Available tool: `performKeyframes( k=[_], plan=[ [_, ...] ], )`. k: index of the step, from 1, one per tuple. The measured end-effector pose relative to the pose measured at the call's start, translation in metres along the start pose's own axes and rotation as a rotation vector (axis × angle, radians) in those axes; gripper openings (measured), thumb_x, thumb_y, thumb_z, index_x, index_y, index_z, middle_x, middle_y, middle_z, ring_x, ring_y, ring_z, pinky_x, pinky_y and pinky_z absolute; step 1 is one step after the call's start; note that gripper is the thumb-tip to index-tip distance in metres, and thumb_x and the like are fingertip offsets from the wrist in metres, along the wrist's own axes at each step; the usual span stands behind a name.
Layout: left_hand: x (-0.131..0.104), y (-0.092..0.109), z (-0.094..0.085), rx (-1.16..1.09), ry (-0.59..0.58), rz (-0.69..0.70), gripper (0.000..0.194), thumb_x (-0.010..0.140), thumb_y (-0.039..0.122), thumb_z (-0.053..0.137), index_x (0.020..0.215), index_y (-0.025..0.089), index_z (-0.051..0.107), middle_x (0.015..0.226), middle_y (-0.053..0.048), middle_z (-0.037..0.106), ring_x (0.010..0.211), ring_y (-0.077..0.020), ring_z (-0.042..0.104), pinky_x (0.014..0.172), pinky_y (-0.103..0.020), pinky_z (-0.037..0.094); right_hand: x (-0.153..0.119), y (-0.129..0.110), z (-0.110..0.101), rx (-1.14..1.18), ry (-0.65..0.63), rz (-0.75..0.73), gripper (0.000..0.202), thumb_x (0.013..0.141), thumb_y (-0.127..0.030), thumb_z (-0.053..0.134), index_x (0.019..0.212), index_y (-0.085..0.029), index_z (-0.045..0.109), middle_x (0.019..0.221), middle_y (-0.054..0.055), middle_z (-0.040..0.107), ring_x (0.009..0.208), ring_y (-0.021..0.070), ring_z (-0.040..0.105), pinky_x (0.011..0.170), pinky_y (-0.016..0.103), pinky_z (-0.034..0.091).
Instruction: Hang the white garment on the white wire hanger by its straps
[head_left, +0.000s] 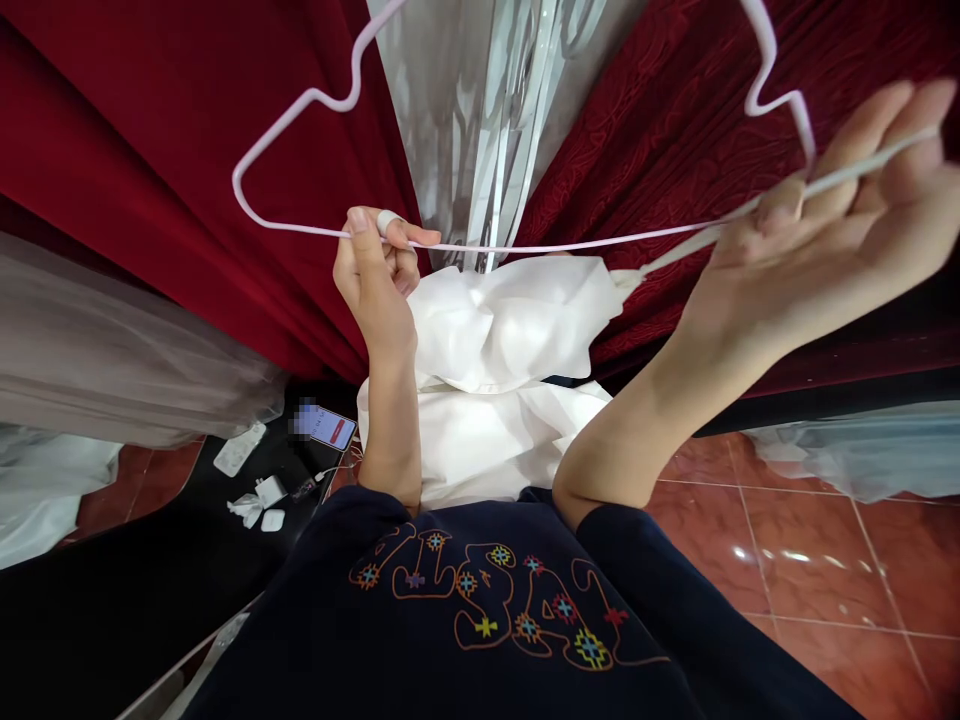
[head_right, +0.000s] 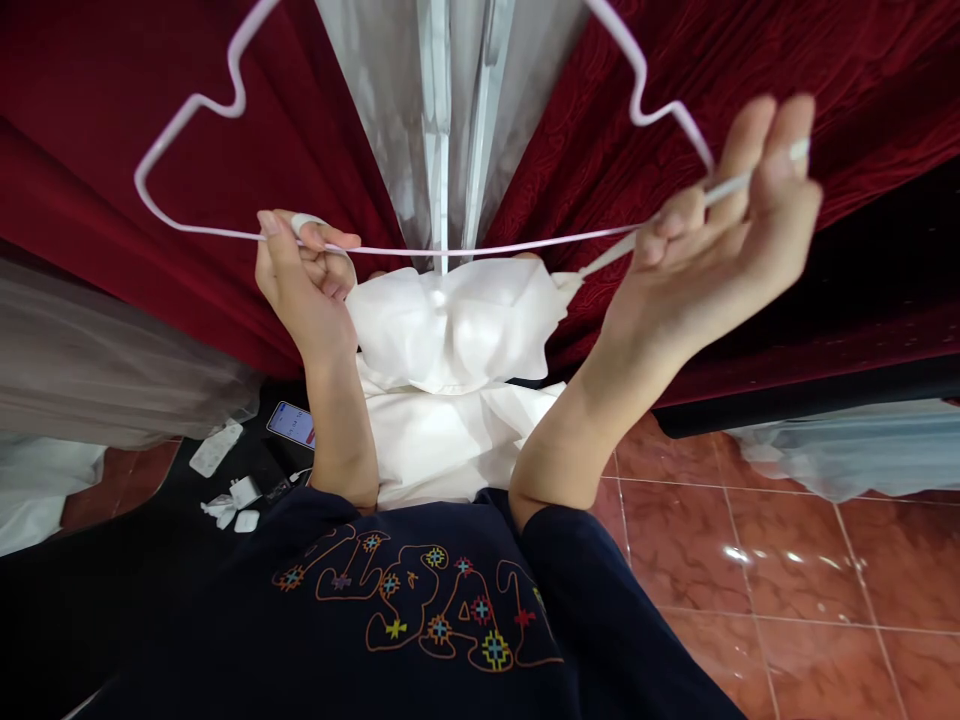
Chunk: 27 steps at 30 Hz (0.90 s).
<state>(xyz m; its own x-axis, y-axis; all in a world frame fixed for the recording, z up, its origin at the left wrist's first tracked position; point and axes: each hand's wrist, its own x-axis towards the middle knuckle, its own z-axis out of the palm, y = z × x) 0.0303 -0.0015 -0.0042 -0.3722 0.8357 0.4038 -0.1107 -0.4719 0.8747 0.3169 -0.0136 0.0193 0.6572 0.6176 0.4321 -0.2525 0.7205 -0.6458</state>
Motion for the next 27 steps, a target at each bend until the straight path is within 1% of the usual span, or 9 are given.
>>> performKeyframes(
  k=[2, 6, 8, 11, 16, 18, 22, 25, 27],
  plan=[
    [0.0, 0.001, 0.001, -0.006, -0.015, -0.012, 0.08, 0.111, 0.09, 0.019, 0.084, 0.023, 0.055, 0.083, -0.006, 0.075, 0.057, -0.0137, 0.052, 0.06, -0.039, 0.022, -0.02, -0.002, -0.007, -0.093, 0.108, -0.075, 0.065, 0.113, -0.039, 0.023, 0.102, -0.029, 0.086, 0.113, 0.004, 0.08, 0.054, 0.0029, 0.046, 0.044, 0.025, 0.025],
    [-0.002, 0.003, 0.006, -0.053, -0.014, -0.03, 0.077, 0.116, 0.083, 0.021, 0.082, 0.023, 0.055, 0.082, -0.005, 0.075, 0.052, -0.0114, 0.045, 0.058, -0.038, 0.022, -0.063, 0.001, 0.01, -0.309, -0.101, -0.278, 0.024, 0.105, -0.041, 0.065, 0.091, -0.027, 0.078, 0.097, 0.001, 0.079, 0.047, 0.0047, 0.039, 0.042, 0.027, 0.018],
    [-0.004, 0.005, 0.009, -0.082, 0.008, -0.031, 0.074, 0.115, 0.083, 0.031, 0.079, 0.023, 0.056, 0.08, -0.004, 0.074, 0.048, -0.0111, 0.038, 0.056, -0.038, 0.021, -0.071, 0.006, 0.021, -0.442, -0.252, -0.22, 0.023, 0.104, -0.048, 0.071, 0.095, -0.028, 0.079, 0.104, 0.003, 0.082, 0.052, 0.0067, 0.046, 0.047, 0.03, 0.035],
    [-0.004, 0.008, 0.009, -0.073, 0.015, -0.045, 0.069, 0.11, 0.084, 0.049, 0.076, 0.025, 0.057, 0.081, -0.005, 0.074, 0.047, -0.0133, 0.037, 0.052, -0.038, 0.021, -0.069, 0.017, 0.026, -0.617, -0.449, -0.143, 0.032, 0.106, -0.055, 0.068, 0.097, -0.027, 0.08, 0.103, 0.004, 0.079, 0.081, 0.016, 0.07, 0.079, 0.039, 0.061],
    [0.003, 0.012, -0.016, -0.142, -0.049, -0.025, 0.028, 0.106, 0.053, 0.075, 0.098, 0.026, 0.079, 0.102, -0.006, 0.083, 0.056, -0.0145, 0.045, 0.052, -0.035, 0.03, -0.063, 0.03, 0.014, -0.665, -0.495, -0.168, 0.036, 0.106, -0.058, 0.067, 0.096, -0.025, 0.079, 0.1, 0.002, 0.073, 0.098, 0.0183, 0.073, 0.096, 0.044, 0.064],
    [0.007, 0.014, -0.032, -0.183, -0.051, 0.03, 0.015, 0.104, 0.029, 0.075, 0.117, 0.026, 0.083, 0.121, -0.004, 0.085, 0.074, -0.0149, 0.061, 0.061, -0.032, 0.041, -0.062, 0.03, 0.011, -0.666, -0.489, -0.191, 0.036, 0.106, -0.058, 0.067, 0.097, -0.025, 0.079, 0.098, 0.003, 0.073, 0.098, 0.0183, 0.072, 0.098, 0.045, 0.063],
    [0.017, 0.013, -0.059, -0.178, 0.088, 0.208, 0.042, 0.099, -0.003, 0.06, 0.122, 0.023, 0.084, 0.131, 0.004, 0.084, 0.12, -0.0164, 0.073, 0.098, -0.032, 0.055, -0.056, 0.026, 0.009, -0.672, -0.474, -0.207, 0.043, 0.102, -0.066, 0.069, 0.091, -0.025, 0.078, 0.097, 0.004, 0.072, 0.099, 0.0203, 0.072, 0.098, 0.047, 0.063],
    [0.025, 0.012, -0.069, -0.127, 0.248, 0.383, 0.029, 0.108, 0.004, 0.066, 0.109, 0.026, 0.085, 0.121, 0.009, 0.085, 0.129, -0.0157, 0.072, 0.118, -0.035, 0.054, -0.052, 0.025, 0.009, -0.682, -0.482, -0.201, 0.046, 0.101, -0.069, 0.068, 0.09, -0.025, 0.076, 0.097, 0.004, 0.071, 0.1, 0.0213, 0.072, 0.098, 0.047, 0.063],
    [0.032, 0.018, -0.073, -0.095, 0.181, 0.428, 0.015, 0.106, 0.012, 0.079, 0.111, 0.025, 0.086, 0.125, 0.008, 0.085, 0.134, -0.017, 0.071, 0.125, -0.036, 0.053, -0.051, 0.025, 0.009, -0.681, -0.499, -0.188, 0.047, 0.101, -0.07, 0.068, 0.089, -0.025, 0.076, 0.097, 0.005, 0.071, 0.1, 0.0212, 0.071, 0.097, 0.047, 0.063]
  ],
)
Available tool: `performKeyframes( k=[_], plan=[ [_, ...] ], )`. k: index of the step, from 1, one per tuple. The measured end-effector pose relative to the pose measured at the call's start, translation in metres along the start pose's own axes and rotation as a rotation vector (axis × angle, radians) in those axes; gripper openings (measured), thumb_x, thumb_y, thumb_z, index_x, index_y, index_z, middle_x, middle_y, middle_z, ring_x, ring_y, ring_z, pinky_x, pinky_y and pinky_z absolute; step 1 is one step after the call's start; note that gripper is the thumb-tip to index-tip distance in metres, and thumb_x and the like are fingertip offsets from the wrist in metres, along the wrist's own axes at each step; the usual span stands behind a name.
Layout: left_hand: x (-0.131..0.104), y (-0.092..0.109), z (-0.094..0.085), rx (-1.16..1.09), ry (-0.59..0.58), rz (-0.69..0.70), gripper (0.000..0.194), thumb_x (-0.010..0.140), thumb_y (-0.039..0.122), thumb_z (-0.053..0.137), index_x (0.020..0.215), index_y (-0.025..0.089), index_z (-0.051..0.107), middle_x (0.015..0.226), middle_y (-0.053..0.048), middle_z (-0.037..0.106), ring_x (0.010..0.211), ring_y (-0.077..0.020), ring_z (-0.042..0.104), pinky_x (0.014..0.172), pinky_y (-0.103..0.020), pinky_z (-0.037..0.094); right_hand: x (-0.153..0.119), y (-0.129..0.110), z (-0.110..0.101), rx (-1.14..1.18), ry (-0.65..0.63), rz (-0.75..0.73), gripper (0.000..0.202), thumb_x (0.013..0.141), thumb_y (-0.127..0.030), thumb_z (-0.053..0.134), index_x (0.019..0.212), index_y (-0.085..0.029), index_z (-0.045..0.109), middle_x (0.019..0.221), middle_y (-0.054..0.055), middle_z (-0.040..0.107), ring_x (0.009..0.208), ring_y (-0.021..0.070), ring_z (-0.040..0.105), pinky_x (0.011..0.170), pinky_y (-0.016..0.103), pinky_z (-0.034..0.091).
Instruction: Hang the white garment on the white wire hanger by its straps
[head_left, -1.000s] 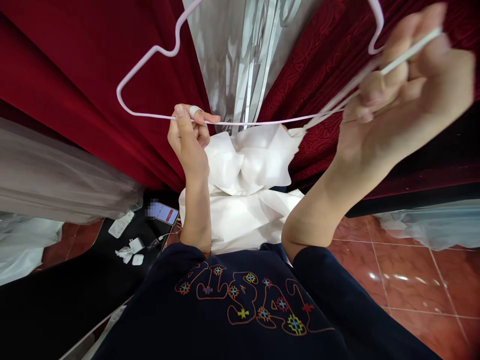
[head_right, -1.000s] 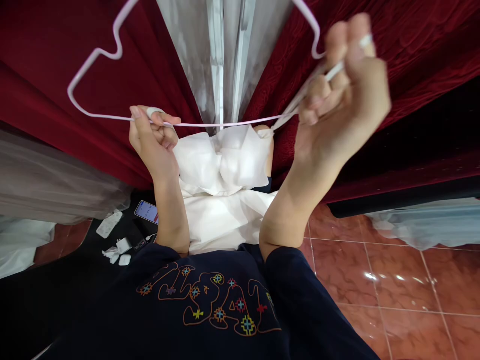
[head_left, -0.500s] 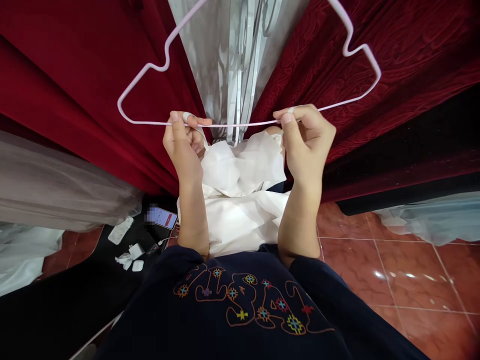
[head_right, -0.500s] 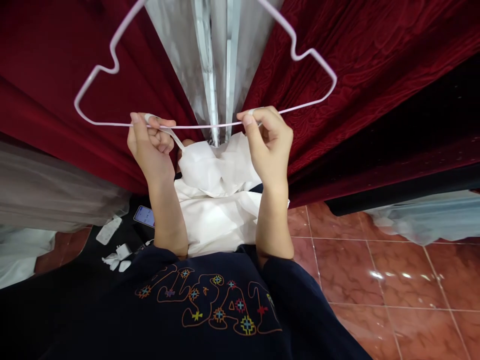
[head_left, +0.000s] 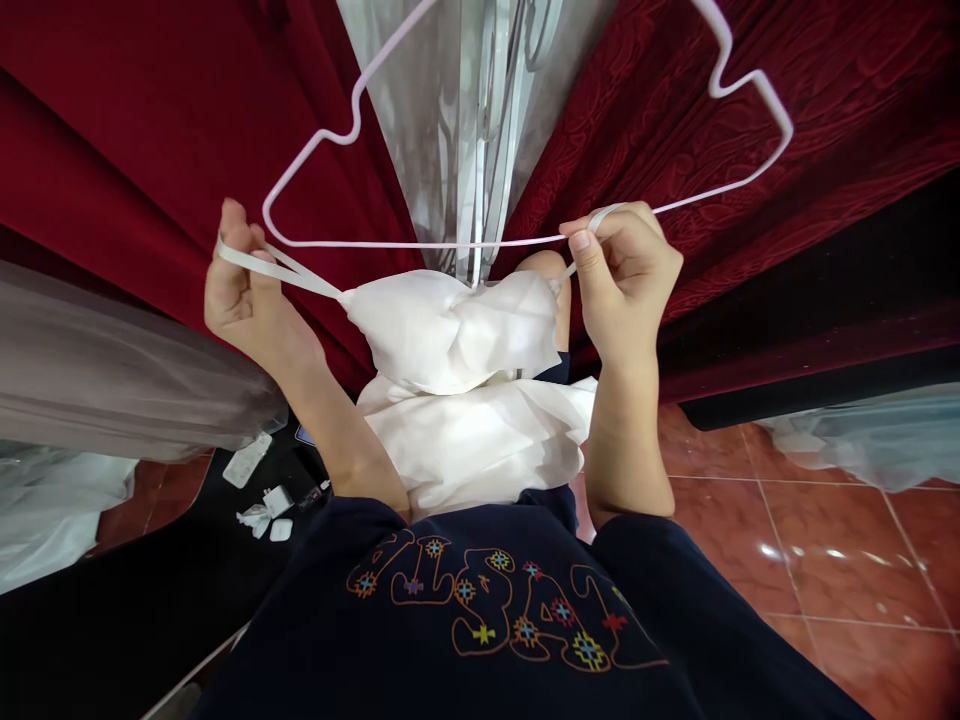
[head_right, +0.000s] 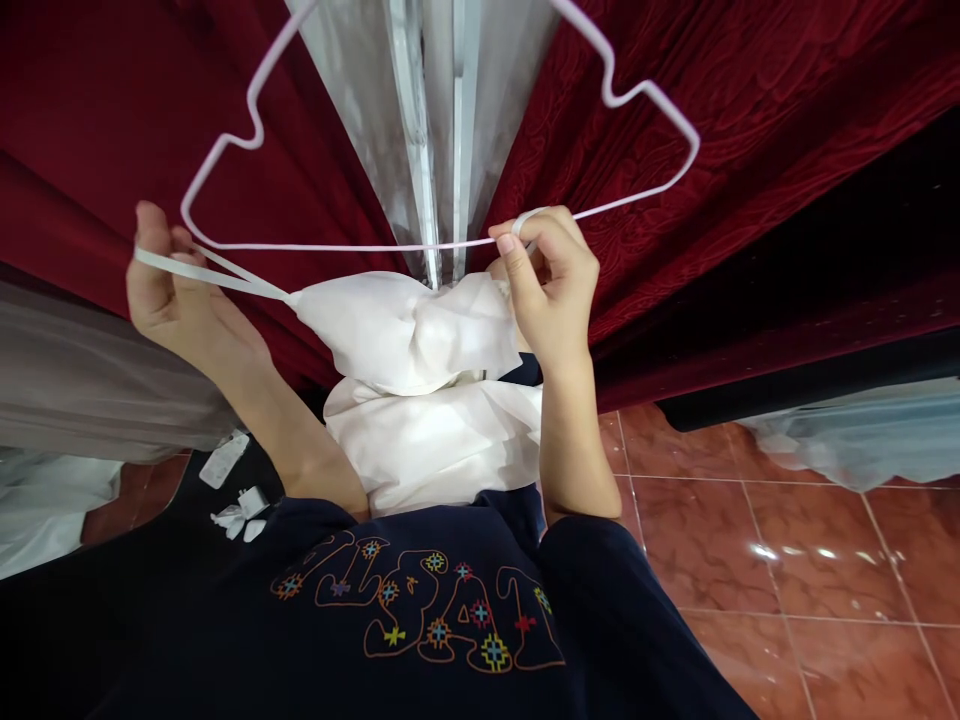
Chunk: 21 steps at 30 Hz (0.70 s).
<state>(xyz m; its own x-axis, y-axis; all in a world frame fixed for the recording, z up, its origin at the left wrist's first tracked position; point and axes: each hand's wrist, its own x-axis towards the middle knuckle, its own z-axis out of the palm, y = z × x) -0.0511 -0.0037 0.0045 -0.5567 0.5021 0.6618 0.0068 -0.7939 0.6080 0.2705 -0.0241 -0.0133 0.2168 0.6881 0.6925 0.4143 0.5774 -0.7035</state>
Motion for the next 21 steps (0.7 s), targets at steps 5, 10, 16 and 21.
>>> performKeyframes(
  k=[5, 10, 16, 21],
  plan=[
    [0.032, 0.033, 0.012, 0.162, -0.553, -0.129, 0.04, 0.096, 0.023, 0.098, 0.132, 0.018, 0.082, 0.136, 0.002, 0.081, 0.13, -0.023, 0.072, 0.127, -0.042, 0.056, -0.003, 0.002, 0.003, 0.014, 0.0, 0.031, 0.048, 0.1, -0.071, 0.068, 0.089, -0.025, 0.075, 0.097, 0.004, 0.072, 0.097, 0.0203, 0.071, 0.096, 0.047, 0.063],
    [0.057, 0.064, 0.04, 0.313, -0.596, -0.301, 0.013, 0.093, 0.018, 0.098, 0.097, 0.015, 0.085, 0.105, -0.005, 0.08, 0.107, -0.0239, 0.076, 0.106, -0.036, 0.065, -0.008, 0.002, 0.009, 0.059, 0.032, -0.031, 0.041, 0.104, -0.063, 0.068, 0.09, -0.024, 0.074, 0.096, 0.002, 0.072, 0.095, 0.0177, 0.071, 0.093, 0.042, 0.061],
    [0.071, 0.06, 0.046, 0.178, -0.553, -0.563, 0.015, 0.097, -0.004, 0.083, 0.094, 0.011, 0.082, 0.092, -0.005, 0.075, 0.092, -0.0185, 0.075, 0.079, -0.022, 0.06, -0.009, 0.003, 0.008, 0.109, 0.011, -0.051, 0.031, 0.106, -0.051, 0.069, 0.092, -0.024, 0.075, 0.099, 0.002, 0.074, 0.098, 0.0167, 0.071, 0.094, 0.039, 0.06],
    [0.042, 0.031, 0.049, -0.106, -0.28, -0.443, 0.039, 0.123, 0.013, 0.036, 0.11, 0.01, 0.072, 0.081, -0.006, 0.072, 0.067, -0.0172, 0.067, 0.066, -0.028, 0.054, -0.008, -0.002, 0.003, 0.104, 0.012, -0.022, 0.029, 0.106, -0.049, 0.07, 0.093, -0.025, 0.077, 0.1, 0.003, 0.074, 0.097, 0.0168, 0.072, 0.097, 0.041, 0.062]
  ],
)
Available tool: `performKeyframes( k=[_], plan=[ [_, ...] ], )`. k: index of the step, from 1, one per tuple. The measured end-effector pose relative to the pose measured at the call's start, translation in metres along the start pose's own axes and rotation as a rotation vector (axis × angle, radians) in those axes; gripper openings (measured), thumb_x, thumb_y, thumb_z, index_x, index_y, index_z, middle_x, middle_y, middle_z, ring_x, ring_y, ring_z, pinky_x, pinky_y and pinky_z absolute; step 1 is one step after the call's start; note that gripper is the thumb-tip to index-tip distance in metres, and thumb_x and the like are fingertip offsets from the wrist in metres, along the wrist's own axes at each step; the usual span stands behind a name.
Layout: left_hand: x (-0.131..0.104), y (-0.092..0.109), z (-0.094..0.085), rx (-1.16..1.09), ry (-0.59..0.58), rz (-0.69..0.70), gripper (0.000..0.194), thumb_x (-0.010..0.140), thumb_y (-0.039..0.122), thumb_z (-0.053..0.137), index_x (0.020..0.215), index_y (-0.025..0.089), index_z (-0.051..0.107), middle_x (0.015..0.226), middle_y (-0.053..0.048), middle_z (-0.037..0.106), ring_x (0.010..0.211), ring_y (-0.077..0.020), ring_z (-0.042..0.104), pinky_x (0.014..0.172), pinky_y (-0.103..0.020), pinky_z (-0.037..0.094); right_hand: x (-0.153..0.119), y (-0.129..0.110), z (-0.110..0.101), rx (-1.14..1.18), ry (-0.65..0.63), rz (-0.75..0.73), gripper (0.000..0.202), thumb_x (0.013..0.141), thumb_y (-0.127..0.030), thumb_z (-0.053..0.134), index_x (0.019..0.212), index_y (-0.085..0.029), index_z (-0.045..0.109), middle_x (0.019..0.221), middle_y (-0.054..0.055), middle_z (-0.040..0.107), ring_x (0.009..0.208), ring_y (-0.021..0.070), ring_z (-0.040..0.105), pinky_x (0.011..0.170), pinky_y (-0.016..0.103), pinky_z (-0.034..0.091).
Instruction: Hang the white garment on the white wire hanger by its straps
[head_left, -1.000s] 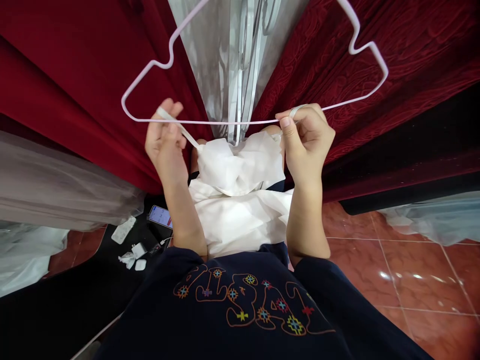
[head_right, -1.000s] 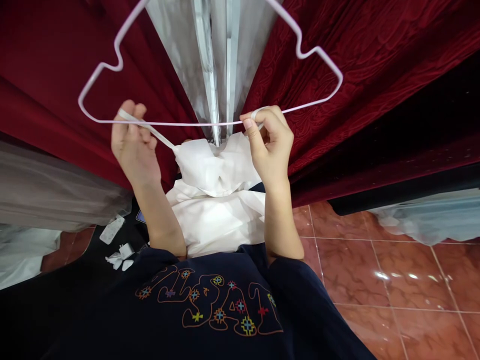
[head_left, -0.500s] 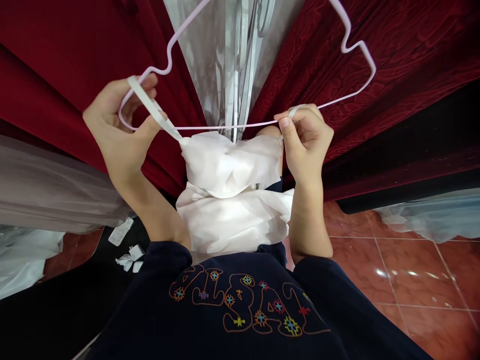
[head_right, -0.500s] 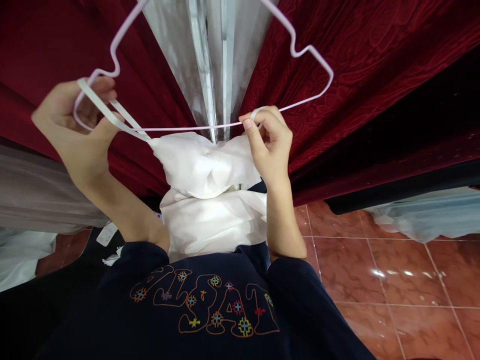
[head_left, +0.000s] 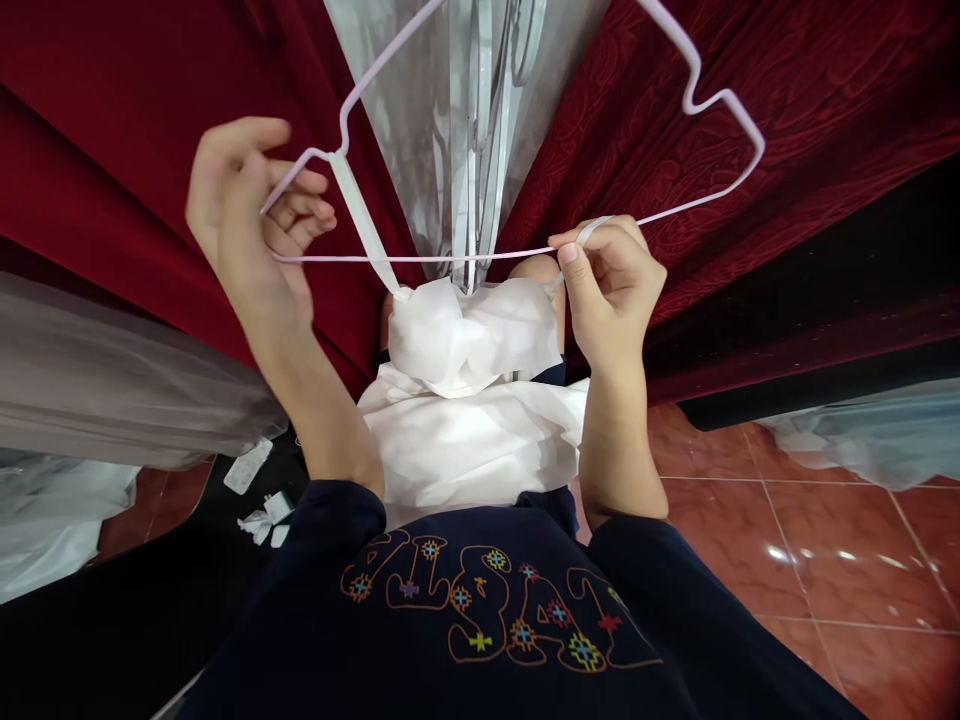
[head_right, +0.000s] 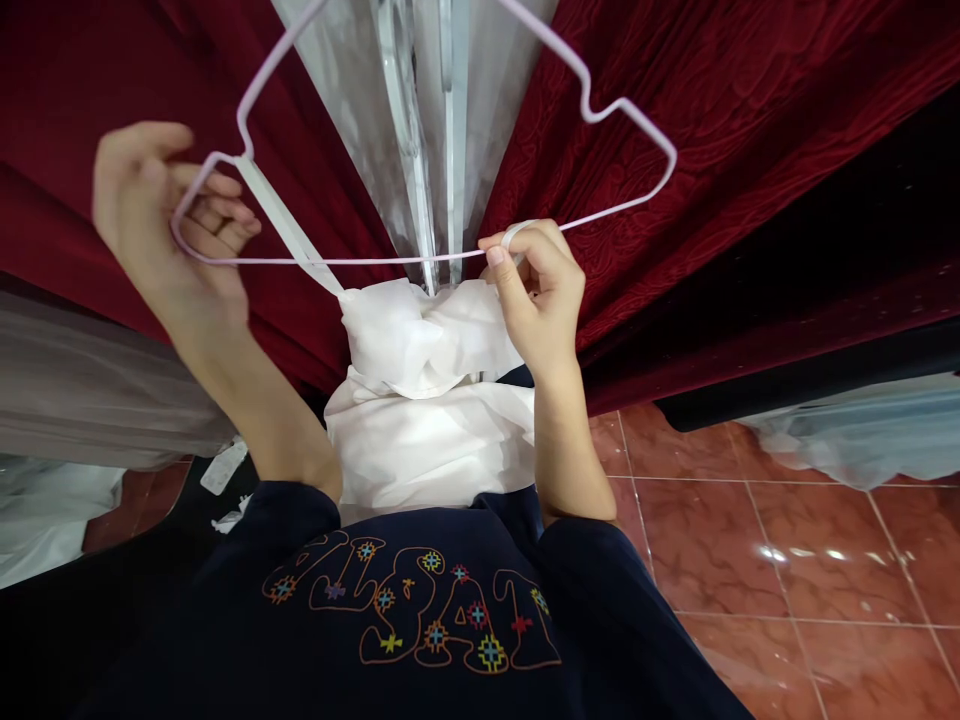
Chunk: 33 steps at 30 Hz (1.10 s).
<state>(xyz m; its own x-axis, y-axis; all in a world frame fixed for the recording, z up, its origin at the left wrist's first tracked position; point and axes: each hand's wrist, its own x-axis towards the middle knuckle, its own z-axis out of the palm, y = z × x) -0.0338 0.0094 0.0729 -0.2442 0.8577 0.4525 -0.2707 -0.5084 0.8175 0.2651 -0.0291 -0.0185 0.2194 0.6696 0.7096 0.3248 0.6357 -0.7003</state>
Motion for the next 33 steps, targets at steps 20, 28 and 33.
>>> performKeyframes(
  k=[20, 28, 33],
  plan=[
    [-0.044, -0.047, 0.007, -0.541, 0.111, -0.097, 0.055, 0.128, 0.034, 0.025, 0.08, 0.021, 0.047, 0.068, 0.001, 0.042, 0.07, -0.0132, 0.057, 0.084, -0.026, 0.059, 0.052, 0.011, -0.093, 0.142, 0.459, 0.03, 0.008, 0.092, -0.016, 0.081, 0.091, -0.017, 0.089, 0.083, 0.0, 0.083, 0.071, 0.0099, 0.079, 0.072, 0.025, 0.063],
    [-0.045, -0.046, 0.006, -0.419, 0.16, -0.1, 0.047, 0.125, 0.037, 0.037, 0.081, 0.023, 0.046, 0.07, 0.001, 0.043, 0.073, -0.0177, 0.059, 0.09, -0.029, 0.06, 0.084, -0.025, -0.071, -0.062, 0.051, 0.019, 0.014, 0.086, -0.029, 0.094, 0.088, -0.018, 0.085, 0.081, 0.001, 0.08, 0.075, 0.0111, 0.074, 0.074, 0.032, 0.056],
    [-0.046, -0.042, 0.006, -0.326, 0.183, -0.123, 0.049, 0.123, 0.049, 0.04, 0.081, 0.024, 0.046, 0.07, 0.0, 0.045, 0.076, -0.0198, 0.061, 0.093, -0.029, 0.061, 0.085, -0.018, -0.058, -0.184, 0.113, 0.022, 0.014, 0.08, -0.006, 0.09, 0.082, -0.015, 0.079, 0.076, -0.005, 0.069, 0.071, 0.0047, 0.059, 0.075, 0.029, 0.049]
  ],
)
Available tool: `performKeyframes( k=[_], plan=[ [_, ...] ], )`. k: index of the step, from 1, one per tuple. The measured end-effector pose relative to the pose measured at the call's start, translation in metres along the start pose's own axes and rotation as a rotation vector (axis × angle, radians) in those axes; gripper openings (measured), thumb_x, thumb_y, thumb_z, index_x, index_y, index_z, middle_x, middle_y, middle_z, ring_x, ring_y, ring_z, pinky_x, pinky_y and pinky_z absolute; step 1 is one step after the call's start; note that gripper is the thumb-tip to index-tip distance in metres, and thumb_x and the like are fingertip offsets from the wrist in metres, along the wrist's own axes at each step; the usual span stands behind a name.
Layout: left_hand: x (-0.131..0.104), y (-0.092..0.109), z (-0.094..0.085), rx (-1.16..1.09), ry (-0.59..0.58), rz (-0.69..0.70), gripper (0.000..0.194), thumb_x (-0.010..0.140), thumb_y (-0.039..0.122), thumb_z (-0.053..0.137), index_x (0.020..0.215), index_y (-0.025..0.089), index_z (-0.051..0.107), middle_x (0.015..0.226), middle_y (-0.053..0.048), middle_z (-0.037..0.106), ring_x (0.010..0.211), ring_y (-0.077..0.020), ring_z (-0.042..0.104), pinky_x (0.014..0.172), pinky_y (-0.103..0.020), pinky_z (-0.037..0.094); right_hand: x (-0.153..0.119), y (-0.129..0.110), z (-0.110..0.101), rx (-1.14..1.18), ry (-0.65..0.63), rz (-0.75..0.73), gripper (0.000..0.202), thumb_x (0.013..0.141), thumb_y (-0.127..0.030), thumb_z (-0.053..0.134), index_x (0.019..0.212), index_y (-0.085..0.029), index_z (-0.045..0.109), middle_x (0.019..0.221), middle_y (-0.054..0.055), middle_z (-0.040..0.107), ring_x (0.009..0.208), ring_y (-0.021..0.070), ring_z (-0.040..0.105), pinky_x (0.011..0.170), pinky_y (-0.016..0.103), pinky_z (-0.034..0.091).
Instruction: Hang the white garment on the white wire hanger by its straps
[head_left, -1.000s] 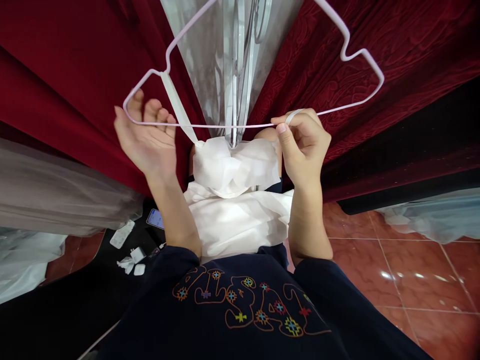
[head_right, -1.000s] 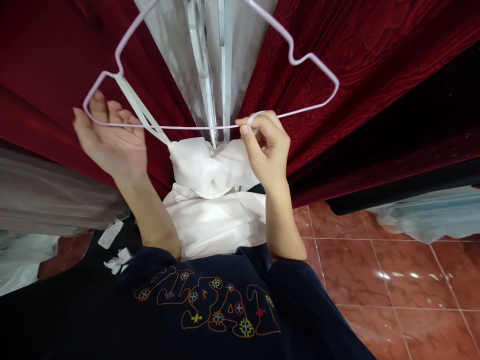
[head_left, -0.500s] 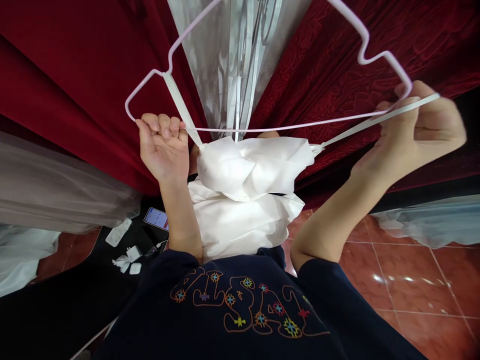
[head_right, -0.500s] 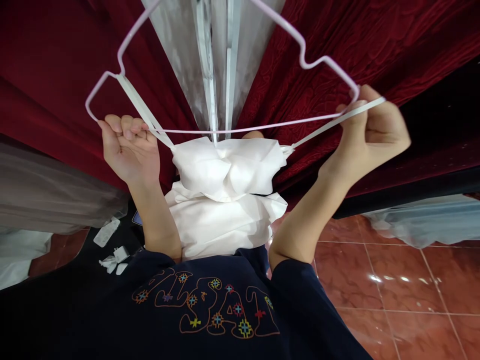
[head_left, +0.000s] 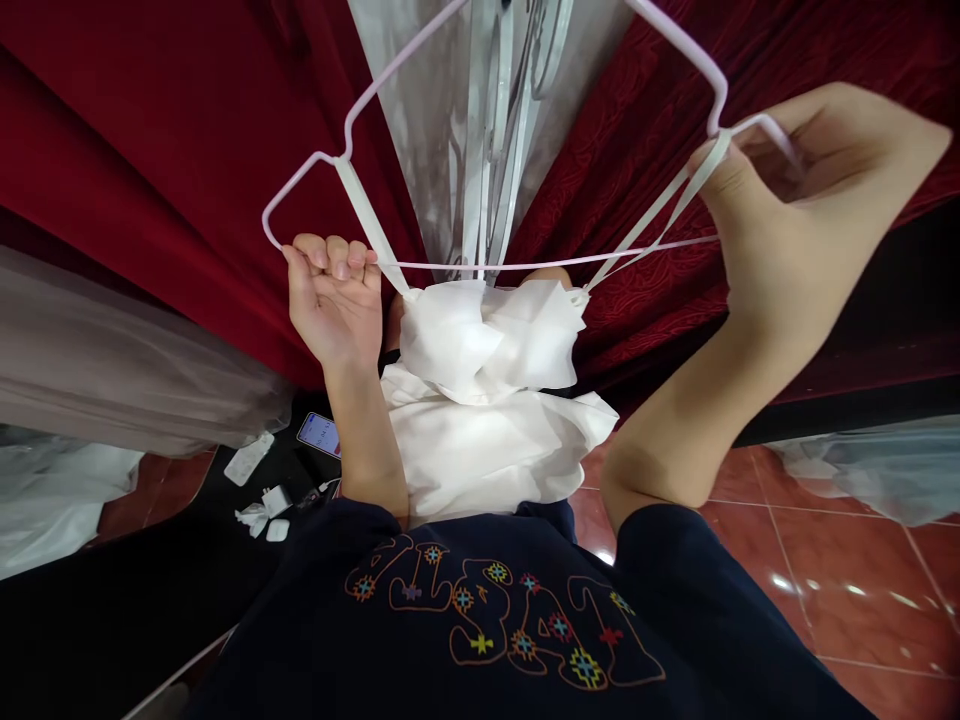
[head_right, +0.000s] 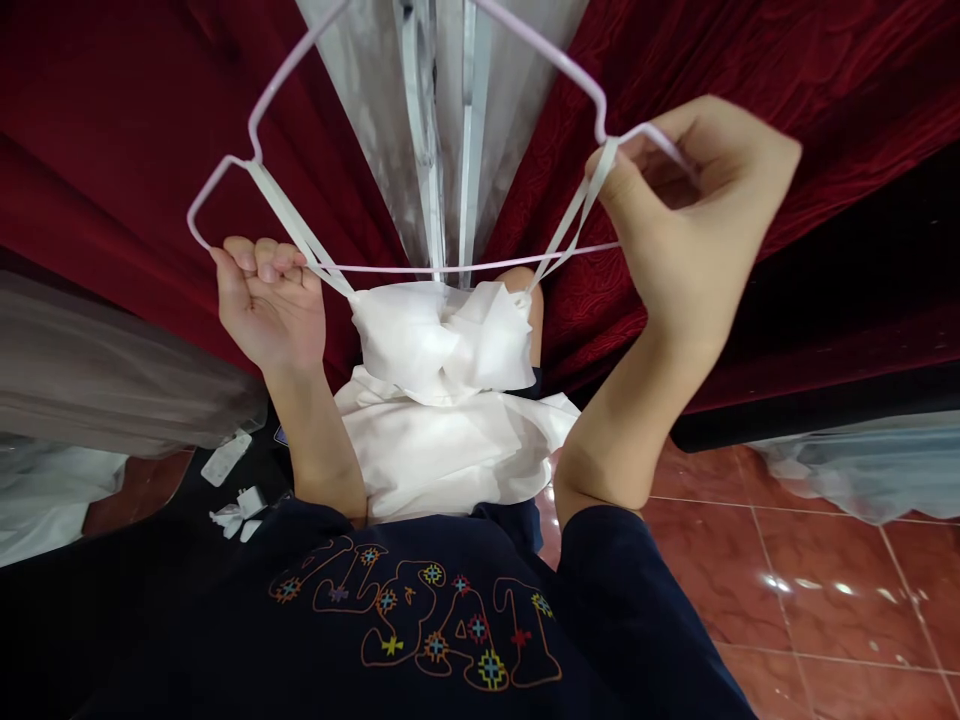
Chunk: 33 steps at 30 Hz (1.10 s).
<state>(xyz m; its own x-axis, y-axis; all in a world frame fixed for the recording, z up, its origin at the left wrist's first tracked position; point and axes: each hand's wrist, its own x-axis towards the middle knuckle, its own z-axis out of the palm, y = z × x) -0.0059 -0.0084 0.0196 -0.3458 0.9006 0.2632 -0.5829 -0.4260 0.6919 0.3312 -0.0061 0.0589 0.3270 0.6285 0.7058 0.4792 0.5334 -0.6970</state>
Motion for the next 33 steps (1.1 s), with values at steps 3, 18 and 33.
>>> performKeyframes(
  k=[3, 18, 33],
  plan=[
    [-0.004, 0.0, 0.003, -0.07, -0.029, -0.008, 0.055, 0.125, 0.048, 0.029, 0.08, 0.023, 0.048, 0.071, 0.001, 0.041, 0.074, -0.0165, 0.061, 0.09, -0.025, 0.061, -0.021, -0.004, 0.008, 0.093, 0.221, -0.141, 0.039, 0.076, 0.005, 0.083, 0.104, -0.022, 0.083, 0.103, -0.006, 0.075, 0.099, 0.0102, 0.068, 0.09, 0.031, 0.054],
    [-0.012, -0.001, -0.001, 0.079, -0.01, 0.014, 0.053, 0.121, 0.063, 0.041, 0.084, 0.025, 0.049, 0.076, -0.002, 0.048, 0.091, -0.021, 0.067, 0.1, -0.034, 0.059, -0.114, -0.013, 0.046, 0.174, 0.298, 0.06, 0.016, 0.097, -0.041, 0.081, 0.109, -0.032, 0.076, 0.112, 0.004, 0.068, 0.079, 0.015, 0.06, 0.071, 0.037, 0.055],
    [-0.01, 0.0, -0.003, 0.003, -0.059, 0.033, 0.053, 0.118, 0.064, 0.048, 0.082, 0.026, 0.056, 0.074, -0.002, 0.045, 0.08, -0.0207, 0.064, 0.094, -0.032, 0.061, -0.104, -0.019, 0.036, 0.226, 0.126, 0.282, 0.052, 0.102, -0.053, 0.074, 0.059, -0.023, 0.068, 0.054, -0.002, 0.051, 0.051, 0.0104, 0.046, 0.061, 0.032, 0.04]
  ],
)
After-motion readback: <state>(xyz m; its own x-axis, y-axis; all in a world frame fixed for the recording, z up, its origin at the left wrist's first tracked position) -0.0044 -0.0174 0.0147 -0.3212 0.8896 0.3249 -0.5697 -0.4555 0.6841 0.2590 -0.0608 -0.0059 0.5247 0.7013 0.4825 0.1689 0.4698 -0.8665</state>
